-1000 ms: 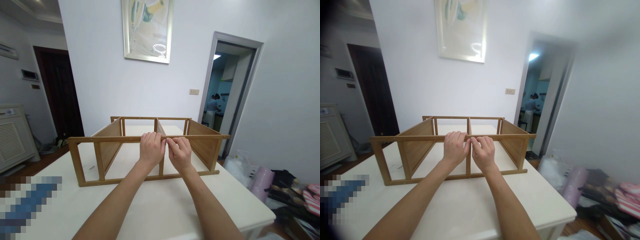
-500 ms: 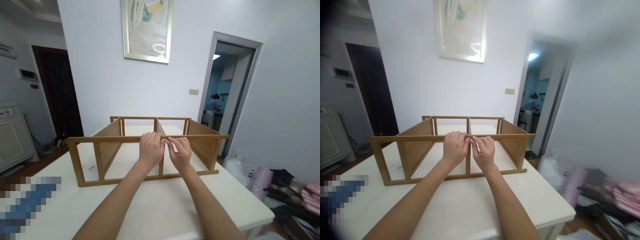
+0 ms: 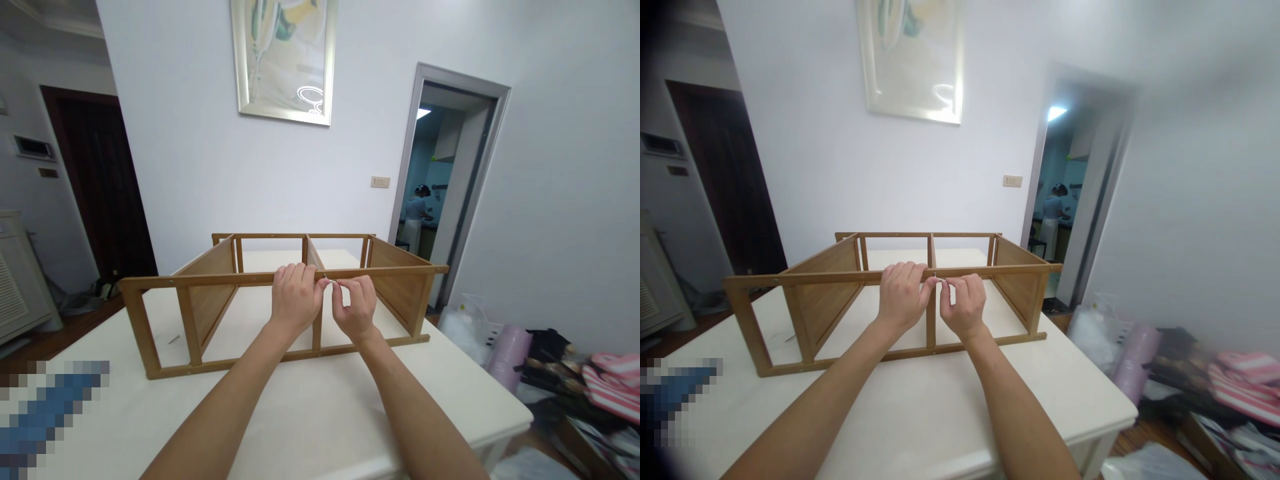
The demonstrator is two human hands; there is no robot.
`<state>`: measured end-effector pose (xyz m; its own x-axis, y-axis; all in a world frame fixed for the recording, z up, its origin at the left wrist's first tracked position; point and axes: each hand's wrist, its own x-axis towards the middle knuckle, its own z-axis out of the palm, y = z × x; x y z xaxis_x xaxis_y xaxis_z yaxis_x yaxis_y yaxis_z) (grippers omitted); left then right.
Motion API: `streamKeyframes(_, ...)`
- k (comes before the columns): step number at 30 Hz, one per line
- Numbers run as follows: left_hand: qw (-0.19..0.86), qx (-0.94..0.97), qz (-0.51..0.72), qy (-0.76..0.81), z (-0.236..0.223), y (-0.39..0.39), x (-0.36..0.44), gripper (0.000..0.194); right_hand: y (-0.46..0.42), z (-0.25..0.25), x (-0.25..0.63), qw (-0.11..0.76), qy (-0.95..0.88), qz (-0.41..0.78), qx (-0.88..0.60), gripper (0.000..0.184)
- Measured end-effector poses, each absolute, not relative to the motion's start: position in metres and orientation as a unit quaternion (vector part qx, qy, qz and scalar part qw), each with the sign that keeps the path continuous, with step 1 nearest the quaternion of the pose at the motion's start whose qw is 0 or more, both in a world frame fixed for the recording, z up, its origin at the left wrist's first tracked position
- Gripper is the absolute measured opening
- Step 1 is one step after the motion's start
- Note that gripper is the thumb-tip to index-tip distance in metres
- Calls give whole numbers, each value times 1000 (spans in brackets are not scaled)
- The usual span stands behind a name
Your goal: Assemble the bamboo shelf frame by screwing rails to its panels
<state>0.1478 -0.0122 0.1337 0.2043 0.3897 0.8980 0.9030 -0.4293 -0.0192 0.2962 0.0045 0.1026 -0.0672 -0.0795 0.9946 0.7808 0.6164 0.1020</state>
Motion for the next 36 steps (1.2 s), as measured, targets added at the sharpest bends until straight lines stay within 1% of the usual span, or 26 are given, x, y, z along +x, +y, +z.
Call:
streamKeyframes(11, 297, -719, -434, -454, 134, -10, 147, 27, 7, 96, 291, 610, -642, -363, -291, 8)
streamKeyframes(36, 295, -720, -435, -453, 135, -11, 147, 25, 7, 94, 285, 627, -632, -346, -298, 10)
